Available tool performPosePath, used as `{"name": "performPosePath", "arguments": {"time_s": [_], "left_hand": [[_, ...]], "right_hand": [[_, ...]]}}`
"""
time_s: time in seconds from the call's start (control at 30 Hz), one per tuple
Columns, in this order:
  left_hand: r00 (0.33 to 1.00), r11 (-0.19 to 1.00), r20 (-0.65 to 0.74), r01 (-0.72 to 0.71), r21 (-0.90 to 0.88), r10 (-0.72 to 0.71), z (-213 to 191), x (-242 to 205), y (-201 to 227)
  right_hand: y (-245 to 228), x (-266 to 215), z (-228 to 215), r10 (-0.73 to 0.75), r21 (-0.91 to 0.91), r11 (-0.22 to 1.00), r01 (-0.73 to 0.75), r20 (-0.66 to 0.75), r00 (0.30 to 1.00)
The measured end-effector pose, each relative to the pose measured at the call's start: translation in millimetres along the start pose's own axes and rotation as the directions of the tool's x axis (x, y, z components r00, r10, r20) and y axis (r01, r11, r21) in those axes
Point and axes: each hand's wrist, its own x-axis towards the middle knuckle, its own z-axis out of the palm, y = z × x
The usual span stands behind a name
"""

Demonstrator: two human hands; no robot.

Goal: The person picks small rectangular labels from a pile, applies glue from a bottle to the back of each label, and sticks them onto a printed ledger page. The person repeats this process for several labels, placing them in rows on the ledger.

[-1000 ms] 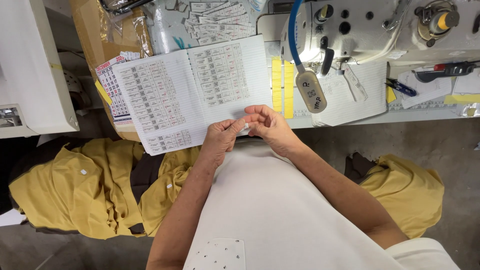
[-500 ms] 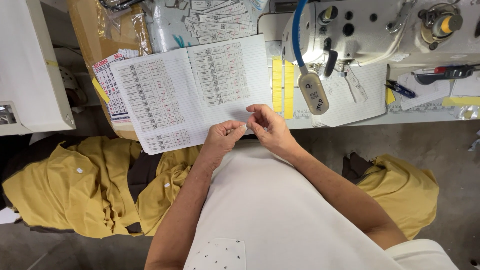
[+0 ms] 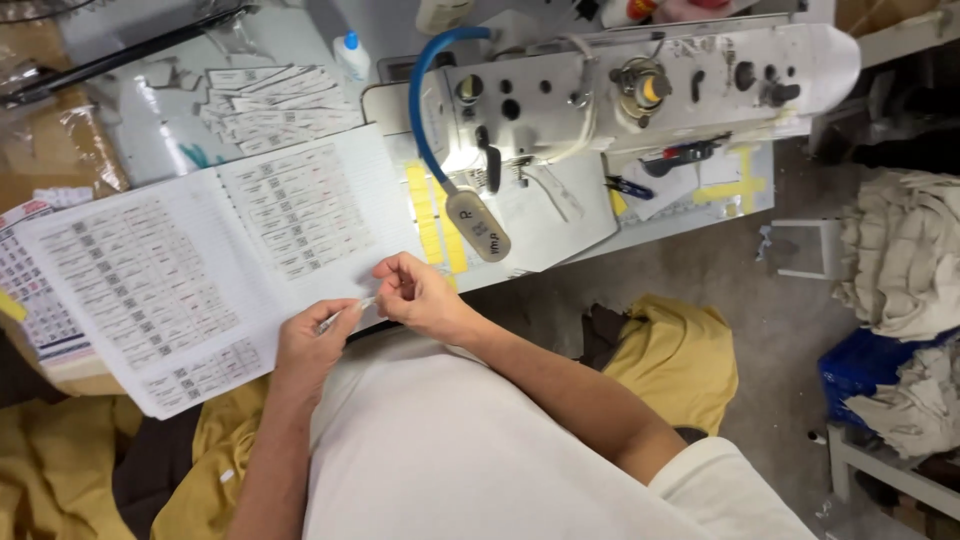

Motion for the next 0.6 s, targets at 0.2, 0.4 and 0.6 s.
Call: {"name": "performPosePath", "arguments": {"time_s": [0.2,0.4,0.6], "left_hand": [[0.996,0.999,-0.084,-0.035,-0.012,0.034,-18.1,9.5,-21.5],[0.979,0.997,-0.19,-0.071,0.023,0.074,-31.8,-2.5,-4.5],[0.899,0.931,-0.293,-0.248,0.269,0.324,-29.8,12.4,-11.6]], "right_hand": [[37.5,18.5,-23.1,-0.012,-0.144,0.99,-0.008,-0.14,0.99],[10.7,22.7,-3.9,-0.031,-0.268,0.962,-0.04,-0.255,0.967],[7.1,42.7,5.0,-0.085,-0.4,0.916,-0.038,-0.285,0.955]]}}
